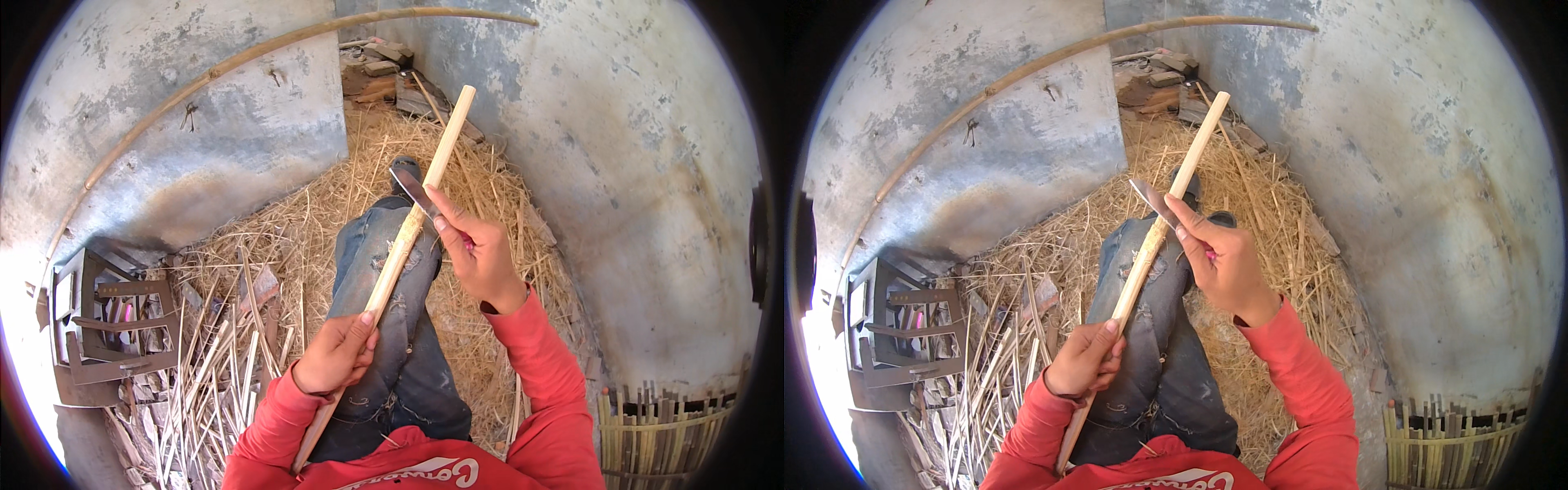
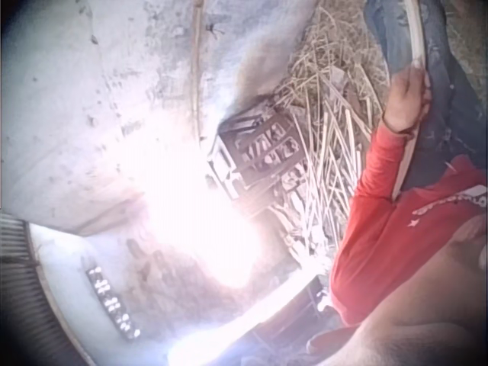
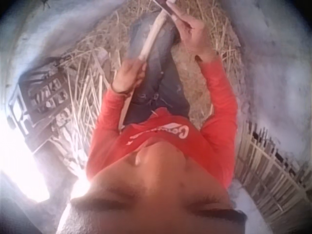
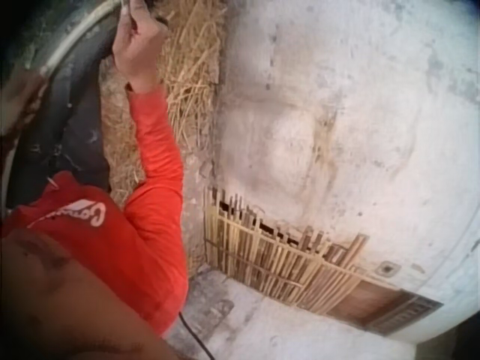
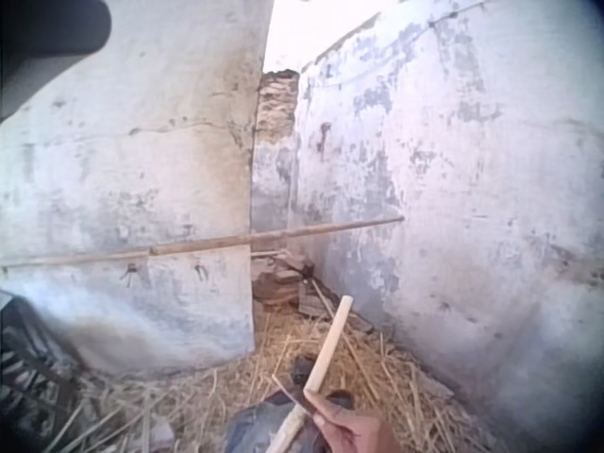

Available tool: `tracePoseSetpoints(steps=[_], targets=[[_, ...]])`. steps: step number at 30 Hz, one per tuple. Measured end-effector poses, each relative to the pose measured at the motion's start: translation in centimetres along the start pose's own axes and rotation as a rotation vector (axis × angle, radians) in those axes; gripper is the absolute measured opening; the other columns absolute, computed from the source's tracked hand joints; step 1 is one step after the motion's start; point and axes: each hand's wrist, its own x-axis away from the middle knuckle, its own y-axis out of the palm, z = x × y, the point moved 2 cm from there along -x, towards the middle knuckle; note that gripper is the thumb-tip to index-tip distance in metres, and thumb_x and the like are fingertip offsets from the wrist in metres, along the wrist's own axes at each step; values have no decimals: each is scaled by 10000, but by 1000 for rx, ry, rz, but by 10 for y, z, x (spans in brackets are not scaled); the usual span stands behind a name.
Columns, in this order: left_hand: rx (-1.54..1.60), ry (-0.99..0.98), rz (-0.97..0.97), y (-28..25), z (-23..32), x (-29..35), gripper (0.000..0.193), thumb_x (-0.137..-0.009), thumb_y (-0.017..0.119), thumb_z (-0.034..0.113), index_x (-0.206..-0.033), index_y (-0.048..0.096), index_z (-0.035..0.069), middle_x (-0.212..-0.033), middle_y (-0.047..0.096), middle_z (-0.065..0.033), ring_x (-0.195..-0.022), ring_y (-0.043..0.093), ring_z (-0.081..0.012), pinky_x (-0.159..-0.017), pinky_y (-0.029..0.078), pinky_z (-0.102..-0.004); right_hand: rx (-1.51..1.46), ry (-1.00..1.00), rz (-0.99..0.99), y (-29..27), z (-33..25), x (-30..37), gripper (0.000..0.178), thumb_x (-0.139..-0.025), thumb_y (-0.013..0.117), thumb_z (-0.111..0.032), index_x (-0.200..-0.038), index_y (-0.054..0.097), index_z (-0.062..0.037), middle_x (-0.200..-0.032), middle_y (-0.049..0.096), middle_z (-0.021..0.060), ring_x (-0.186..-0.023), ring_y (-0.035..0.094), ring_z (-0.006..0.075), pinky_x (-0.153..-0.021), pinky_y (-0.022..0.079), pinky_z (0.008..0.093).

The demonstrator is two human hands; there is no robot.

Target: The person whittles and shapes a long thin piece of wood using a small knife, shaving off thin layers to smooth and taper the surface.

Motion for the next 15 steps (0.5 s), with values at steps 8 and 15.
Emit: tracePoseSetpoints(steps=[8,15], targets=[[206,-92,-127,-9,2,1,480,-1115,383,461,-818,463,92,-554,315,29,-376,273,-68,-360,217,-247,-74,-71,-8,12,12,4,393,-997,606,-40,-1389,627,-43,-892,732,202,-626,587,85,-590,479,261],[437,-189,-317,-19,-6,2,486,-1109,387,477,-811,457,99,-552,317,33,-354,279,-61,-343,214,-239,-213,4,-124,11,17,10,397,-997,595,-27,-1394,614,-21,-1139,762,172,-859,702,81,-729,513,231]])
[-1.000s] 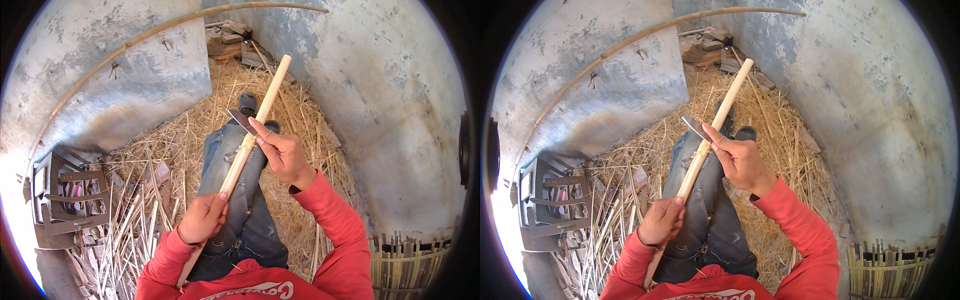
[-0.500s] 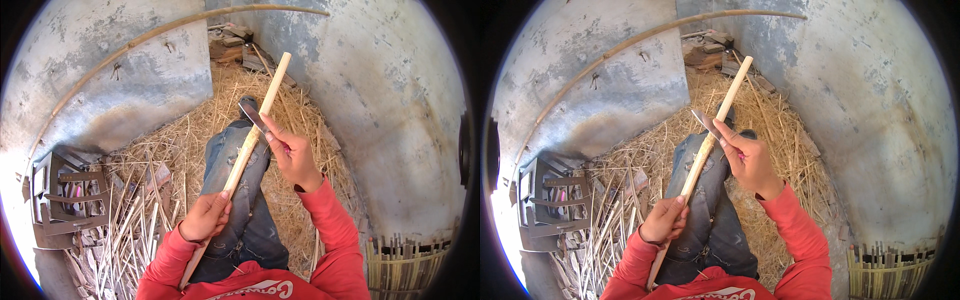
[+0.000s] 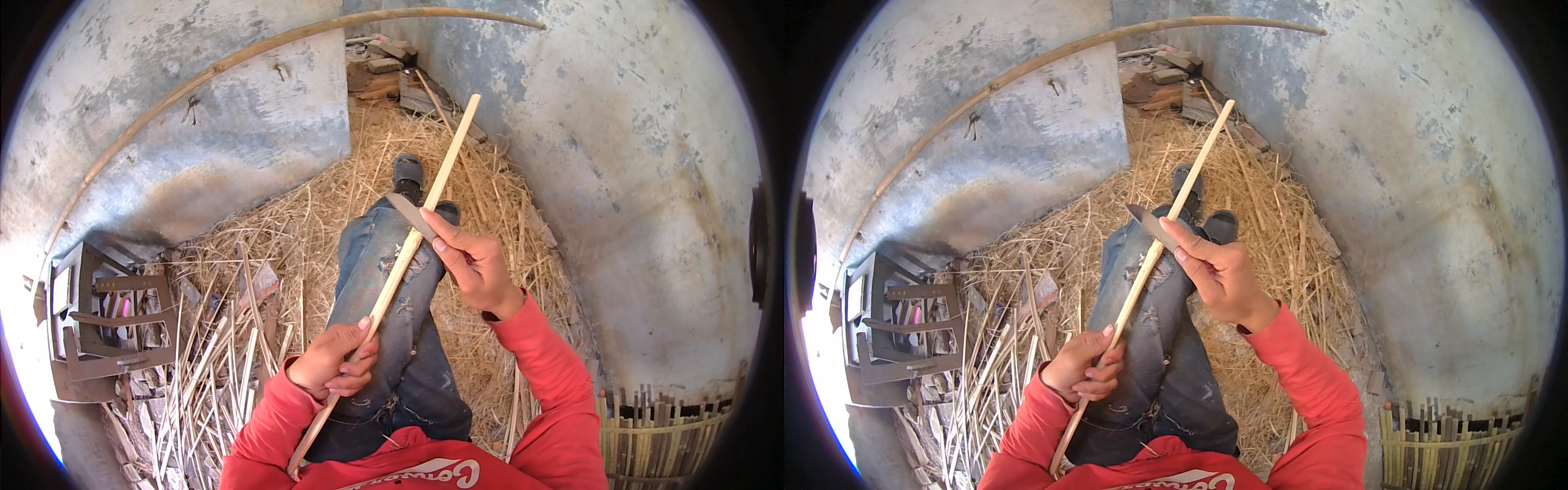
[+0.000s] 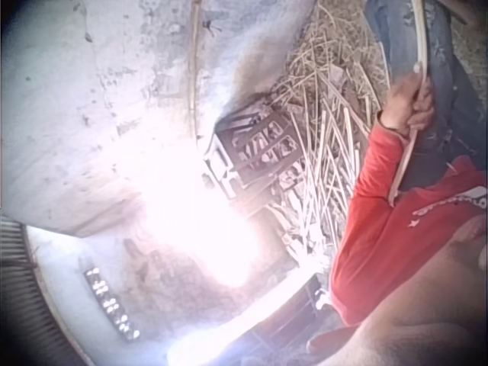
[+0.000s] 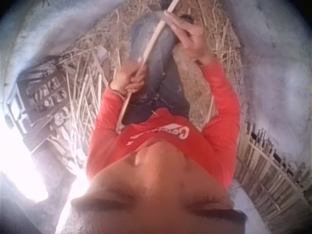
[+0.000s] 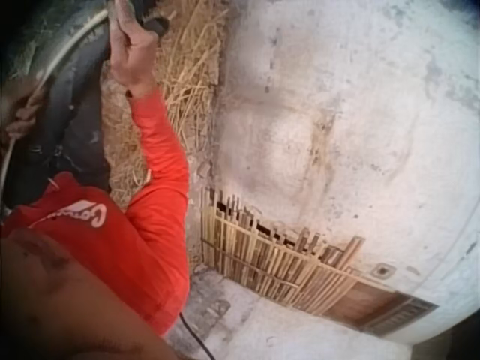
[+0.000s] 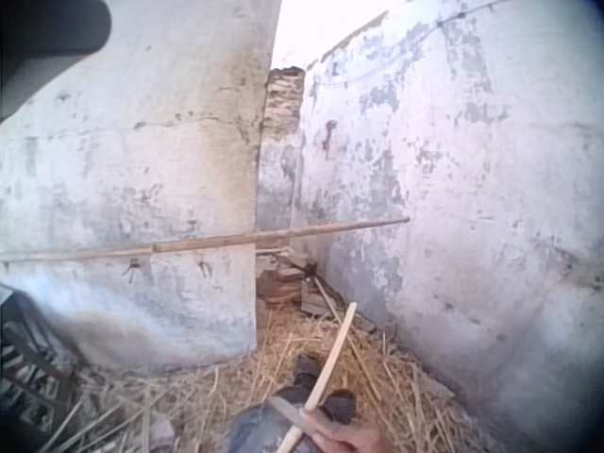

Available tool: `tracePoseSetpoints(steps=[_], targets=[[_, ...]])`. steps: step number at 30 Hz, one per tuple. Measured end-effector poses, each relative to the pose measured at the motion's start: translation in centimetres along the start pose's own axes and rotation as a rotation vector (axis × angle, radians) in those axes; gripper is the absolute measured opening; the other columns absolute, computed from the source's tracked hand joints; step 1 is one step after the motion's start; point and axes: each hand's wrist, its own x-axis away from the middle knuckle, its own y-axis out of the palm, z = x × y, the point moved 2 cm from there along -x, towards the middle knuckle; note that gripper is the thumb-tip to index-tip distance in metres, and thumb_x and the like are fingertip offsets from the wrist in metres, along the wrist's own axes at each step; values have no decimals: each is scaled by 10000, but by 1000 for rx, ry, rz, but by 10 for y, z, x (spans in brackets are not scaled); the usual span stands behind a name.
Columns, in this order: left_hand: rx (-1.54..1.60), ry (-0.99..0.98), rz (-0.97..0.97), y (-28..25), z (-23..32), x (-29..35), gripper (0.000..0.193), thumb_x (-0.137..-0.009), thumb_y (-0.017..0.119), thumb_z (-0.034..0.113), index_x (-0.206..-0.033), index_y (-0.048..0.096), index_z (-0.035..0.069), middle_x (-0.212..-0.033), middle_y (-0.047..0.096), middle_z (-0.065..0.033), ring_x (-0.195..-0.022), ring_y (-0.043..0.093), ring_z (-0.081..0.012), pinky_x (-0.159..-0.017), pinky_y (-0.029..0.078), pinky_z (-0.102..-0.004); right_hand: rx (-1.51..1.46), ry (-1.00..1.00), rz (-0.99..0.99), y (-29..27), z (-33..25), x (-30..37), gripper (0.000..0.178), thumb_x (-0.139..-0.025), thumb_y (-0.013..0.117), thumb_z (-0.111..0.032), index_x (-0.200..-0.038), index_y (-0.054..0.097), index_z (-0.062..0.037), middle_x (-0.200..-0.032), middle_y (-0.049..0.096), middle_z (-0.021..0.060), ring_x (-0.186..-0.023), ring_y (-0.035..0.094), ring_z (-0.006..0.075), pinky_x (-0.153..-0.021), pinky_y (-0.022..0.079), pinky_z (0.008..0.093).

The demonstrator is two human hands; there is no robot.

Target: The person whittles and shapes a long thin piece of wood using a small knife, shaving off thin layers to smooth and taper the surface.

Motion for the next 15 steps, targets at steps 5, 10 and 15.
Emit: tracePoseSetpoints(steps=[5,10,15], targets=[[148,-51,-130,-6,-8,0,483,-1118,346,463,-774,402,129,-540,302,48,-343,268,-44,-325,195,-223,-80,-25,-175,-10,-2,-4,395,-1001,594,-55,-1394,612,-16,-1261,714,185,-1000,724,144,-832,535,262],[238,-18,-178,-14,-4,-2,479,-1114,365,467,-788,403,117,-559,301,42,-351,257,-48,-327,193,-230,-36,18,-462,-3,-30,-6,413,-1012,602,-126,-1407,597,-3,-1239,705,179,-1001,713,167,-840,530,275],[185,-19,-140,-6,-2,-1,477,-1120,335,461,-785,408,130,-541,305,51,-348,282,-44,-325,204,-220,82,105,74,-32,-39,-7,268,-1020,587,-208,-1125,691,16,-679,503,4,-625,450,66,-549,364,292]])
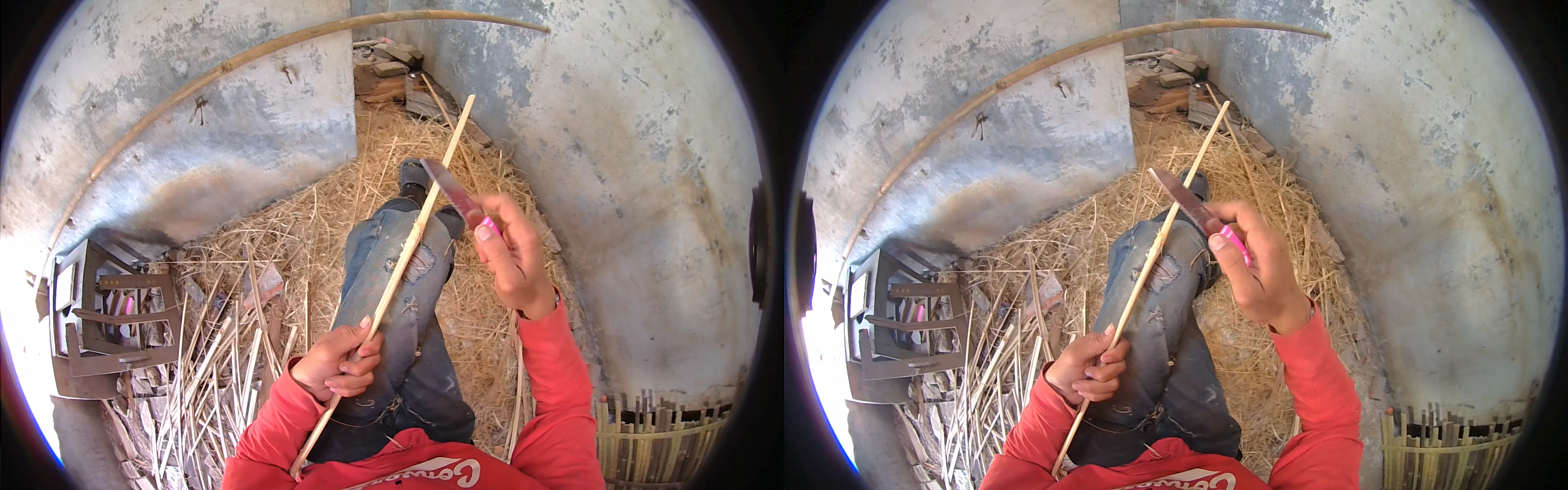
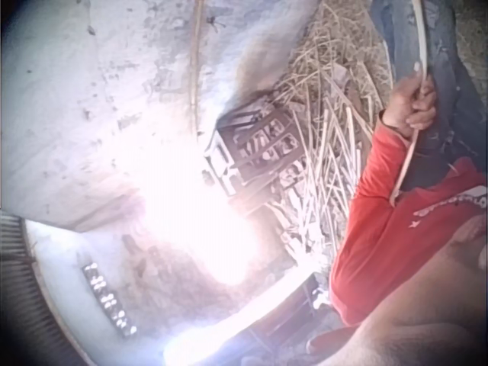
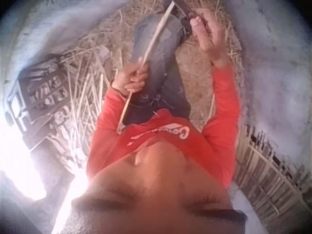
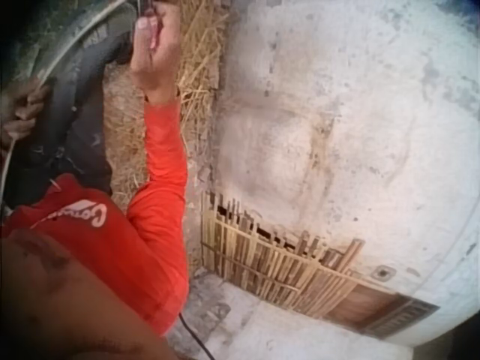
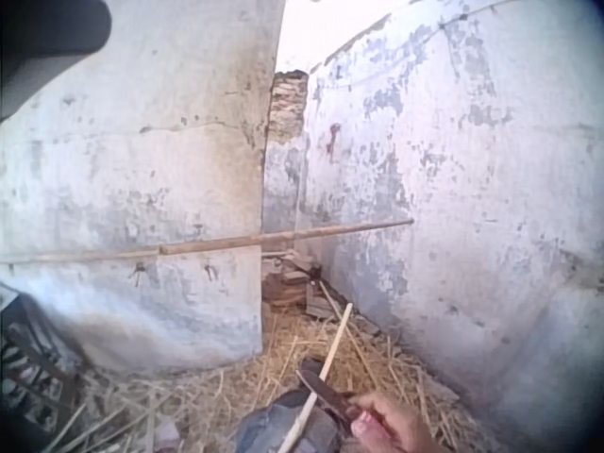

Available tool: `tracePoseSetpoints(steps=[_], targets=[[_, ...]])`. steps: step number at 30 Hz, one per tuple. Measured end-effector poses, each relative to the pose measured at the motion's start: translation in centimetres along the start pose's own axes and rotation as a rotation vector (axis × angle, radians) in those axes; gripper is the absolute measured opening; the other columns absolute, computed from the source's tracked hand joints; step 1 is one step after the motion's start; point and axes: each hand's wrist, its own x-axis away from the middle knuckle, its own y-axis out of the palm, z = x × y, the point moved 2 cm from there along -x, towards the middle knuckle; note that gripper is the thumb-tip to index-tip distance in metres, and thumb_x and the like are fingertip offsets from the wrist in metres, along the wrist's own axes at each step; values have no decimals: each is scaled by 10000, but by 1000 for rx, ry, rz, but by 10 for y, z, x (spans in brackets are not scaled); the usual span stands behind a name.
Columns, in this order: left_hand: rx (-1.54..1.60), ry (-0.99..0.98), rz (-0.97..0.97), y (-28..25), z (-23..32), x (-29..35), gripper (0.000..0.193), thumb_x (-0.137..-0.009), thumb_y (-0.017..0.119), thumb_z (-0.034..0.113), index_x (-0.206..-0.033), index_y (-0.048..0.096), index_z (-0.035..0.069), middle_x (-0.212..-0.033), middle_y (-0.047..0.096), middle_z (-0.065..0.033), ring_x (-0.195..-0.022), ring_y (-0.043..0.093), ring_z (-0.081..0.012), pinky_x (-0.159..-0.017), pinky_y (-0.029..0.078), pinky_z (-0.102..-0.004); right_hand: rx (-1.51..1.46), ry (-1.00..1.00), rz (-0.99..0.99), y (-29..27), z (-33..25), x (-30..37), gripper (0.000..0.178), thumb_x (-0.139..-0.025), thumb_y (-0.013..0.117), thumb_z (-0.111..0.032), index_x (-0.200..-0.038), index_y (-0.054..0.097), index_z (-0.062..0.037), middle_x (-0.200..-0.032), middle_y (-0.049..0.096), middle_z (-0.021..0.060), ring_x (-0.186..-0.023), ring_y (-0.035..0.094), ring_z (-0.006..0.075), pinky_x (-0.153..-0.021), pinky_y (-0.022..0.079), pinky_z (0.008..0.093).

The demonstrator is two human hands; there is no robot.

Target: The person whittles and shapes a long thin piece of wood using a small knife, shaving off thin layers to smooth and taper the surface.

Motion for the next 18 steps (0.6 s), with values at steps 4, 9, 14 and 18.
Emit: tracePoseSetpoints(steps=[4,9,14,18], targets=[[-44,2,4,6,1,-4,479,-1119,339,466,-787,407,126,-542,303,51,-349,284,-47,-327,201,-221,243,-6,-64,-4,-14,3,188,-989,609,-179,-924,630,-4,-633,478,62,-580,474,200,-551,371,346],[-80,-4,47,17,0,-13,483,-1117,343,470,-788,403,122,-543,298,49,-350,276,-48,-328,204,-224,384,-221,-70,12,-15,19,243,-982,646,-216,-884,573,-6,-647,535,151,-615,551,356,-590,431,432],[-119,22,81,20,-1,-17,475,-1115,350,473,-813,422,113,-552,308,42,-349,264,-55,-333,209,-229,521,35,-334,23,-19,31,358,-1019,599,-329,-838,556,-22,-609,591,171,-559,617,395,-522,465,480],[-144,21,88,21,-4,-18,480,-1113,351,480,-799,420,123,-543,304,45,-347,260,-55,-333,200,-230,671,-113,-229,27,-2,23,460,-1030,559,-422,-796,587,-27,-566,604,178,-489,616,399,-453,471,488]])
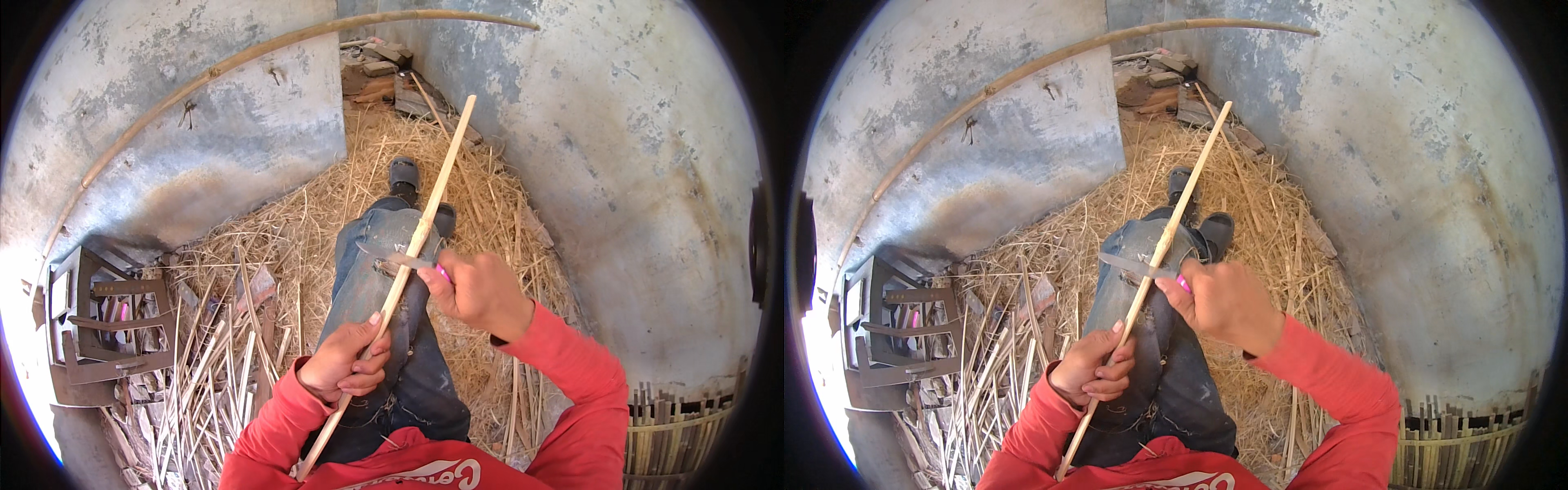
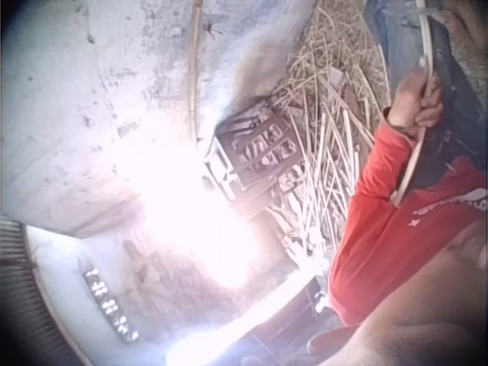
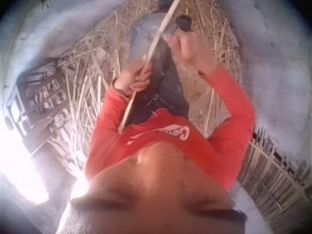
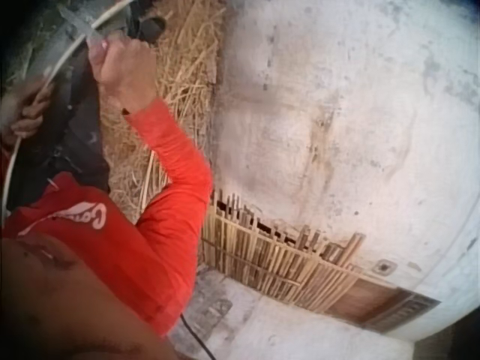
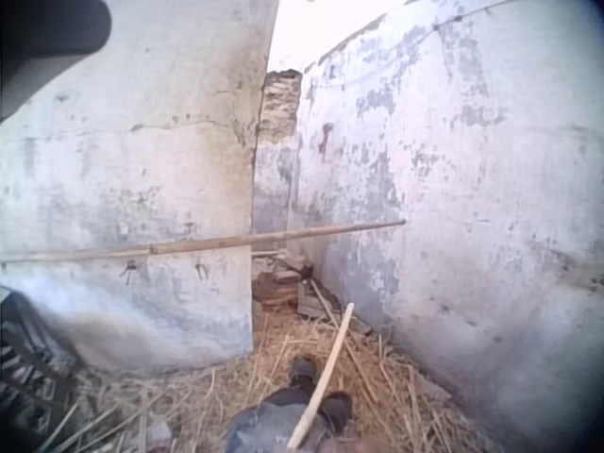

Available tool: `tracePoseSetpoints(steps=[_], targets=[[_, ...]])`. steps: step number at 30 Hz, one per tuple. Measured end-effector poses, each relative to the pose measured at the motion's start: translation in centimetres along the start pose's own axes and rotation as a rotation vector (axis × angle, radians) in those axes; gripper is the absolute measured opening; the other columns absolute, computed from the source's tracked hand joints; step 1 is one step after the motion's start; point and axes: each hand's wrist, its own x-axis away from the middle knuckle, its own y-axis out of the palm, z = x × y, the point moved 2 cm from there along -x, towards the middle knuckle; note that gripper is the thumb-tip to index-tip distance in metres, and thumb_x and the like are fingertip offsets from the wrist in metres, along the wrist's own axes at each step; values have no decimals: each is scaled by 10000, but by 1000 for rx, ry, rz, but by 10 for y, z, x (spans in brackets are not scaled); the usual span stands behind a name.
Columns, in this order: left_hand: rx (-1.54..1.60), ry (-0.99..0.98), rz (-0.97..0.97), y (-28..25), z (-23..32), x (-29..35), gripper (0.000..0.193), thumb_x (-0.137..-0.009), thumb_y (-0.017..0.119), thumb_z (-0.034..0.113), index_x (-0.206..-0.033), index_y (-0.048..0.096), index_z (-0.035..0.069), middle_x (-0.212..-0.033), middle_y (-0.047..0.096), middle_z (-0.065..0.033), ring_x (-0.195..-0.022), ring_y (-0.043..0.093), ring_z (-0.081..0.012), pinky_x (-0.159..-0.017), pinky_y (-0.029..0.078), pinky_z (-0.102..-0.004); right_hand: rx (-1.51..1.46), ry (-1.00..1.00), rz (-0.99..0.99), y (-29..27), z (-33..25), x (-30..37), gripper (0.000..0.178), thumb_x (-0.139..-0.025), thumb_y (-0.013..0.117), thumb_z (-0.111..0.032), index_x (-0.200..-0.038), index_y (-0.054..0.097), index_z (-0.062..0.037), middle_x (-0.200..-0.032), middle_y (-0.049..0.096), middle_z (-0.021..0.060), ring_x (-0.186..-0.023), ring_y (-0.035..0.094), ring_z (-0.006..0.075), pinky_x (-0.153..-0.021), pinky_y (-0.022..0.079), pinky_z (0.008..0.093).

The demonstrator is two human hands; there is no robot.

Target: The person whittles and shapes a long thin piece of wood using a small knife, shaving off thin layers to smooth and taper the surface.

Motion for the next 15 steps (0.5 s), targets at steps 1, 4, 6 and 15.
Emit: tracePoseSetpoints(steps=[1,4,6,15], targets=[[-7,3,15,1,1,-1,483,-1111,353,484,-797,420,123,-542,301,45,-347,260,-56,-333,199,-232,36,-36,55,5,7,-3,476,-1029,556,-435,-785,592,-28,-559,601,182,-478,610,395,-445,473,486],[-20,7,51,2,2,1,492,-1108,359,494,-793,424,122,-538,295,45,-347,258,-58,-335,198,-236,168,37,216,2,33,-25,506,-1034,543,-458,-754,595,-40,-538,588,180,-448,595,378,-421,463,473],[-29,1,50,3,-1,10,498,-1106,362,499,-789,427,120,-537,293,45,-346,257,-60,-336,200,-237,185,107,273,-10,55,-37,501,-1037,538,-446,-740,593,-46,-533,577,174,-444,587,377,-421,453,474],[-57,-1,97,-2,-4,10,510,-1109,355,493,-783,428,108,-538,298,37,-348,266,-60,-341,197,-240,100,-85,230,10,23,-20,535,-1030,542,-481,-692,558,-66,-507,560,151,-407,573,345,-398,447,461]])
